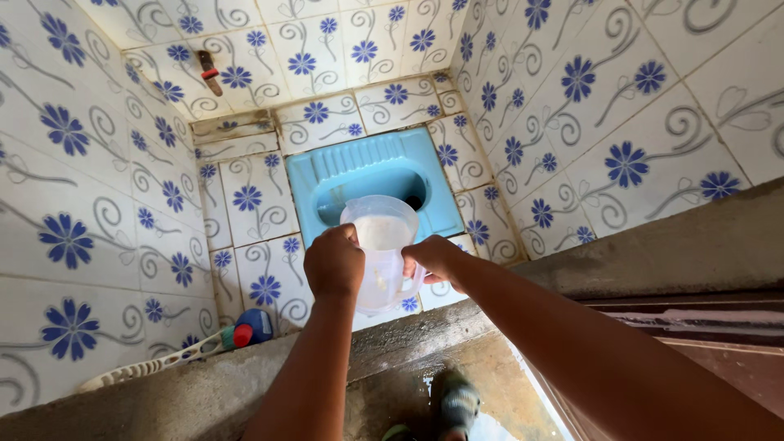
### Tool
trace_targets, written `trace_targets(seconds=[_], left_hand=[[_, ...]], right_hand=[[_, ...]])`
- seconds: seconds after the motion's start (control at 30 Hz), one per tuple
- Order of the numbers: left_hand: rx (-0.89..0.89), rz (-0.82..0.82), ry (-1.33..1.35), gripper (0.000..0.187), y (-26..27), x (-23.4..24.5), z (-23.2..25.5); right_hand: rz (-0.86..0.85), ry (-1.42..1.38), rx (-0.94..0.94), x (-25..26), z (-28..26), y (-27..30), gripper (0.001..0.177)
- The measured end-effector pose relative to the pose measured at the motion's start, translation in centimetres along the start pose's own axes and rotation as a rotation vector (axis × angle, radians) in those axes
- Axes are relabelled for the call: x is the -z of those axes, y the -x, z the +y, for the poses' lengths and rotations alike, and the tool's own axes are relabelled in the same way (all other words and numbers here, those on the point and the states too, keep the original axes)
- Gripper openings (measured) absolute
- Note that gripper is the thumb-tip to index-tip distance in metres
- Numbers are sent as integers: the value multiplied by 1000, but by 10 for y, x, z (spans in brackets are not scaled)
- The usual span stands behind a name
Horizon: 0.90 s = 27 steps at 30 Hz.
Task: The person opens a bathroom door, then repeatedly scoops water from a tap into a plastic container and pours it into a squat toilet. The person refills the container multiple times and continues pouring water into the toilet before closing the door.
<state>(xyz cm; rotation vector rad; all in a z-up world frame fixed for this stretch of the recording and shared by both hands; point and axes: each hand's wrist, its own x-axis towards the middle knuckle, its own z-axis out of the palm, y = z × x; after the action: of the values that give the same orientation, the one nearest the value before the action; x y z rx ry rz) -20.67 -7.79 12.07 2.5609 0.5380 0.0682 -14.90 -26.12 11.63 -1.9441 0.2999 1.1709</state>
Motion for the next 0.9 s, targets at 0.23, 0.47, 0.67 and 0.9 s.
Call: trace_targets(seconds=[0.23, 0.47, 0.67, 0.9], left_hand=[[-133, -52, -187, 12, -19, 18, -10], [-334, -207, -273, 24, -42, 27, 12], [-398, -417, -293, 22, -48, 37, 60], [-433, -578, -215, 26, -57, 45, 117]], right_hand=[[62, -53, 67, 13, -16, -35, 25], [163, -358, 141, 55, -17, -90, 20], [158, -505, 175, 102, 7, -122, 26], [41, -652, 121, 138, 61, -171, 33]])
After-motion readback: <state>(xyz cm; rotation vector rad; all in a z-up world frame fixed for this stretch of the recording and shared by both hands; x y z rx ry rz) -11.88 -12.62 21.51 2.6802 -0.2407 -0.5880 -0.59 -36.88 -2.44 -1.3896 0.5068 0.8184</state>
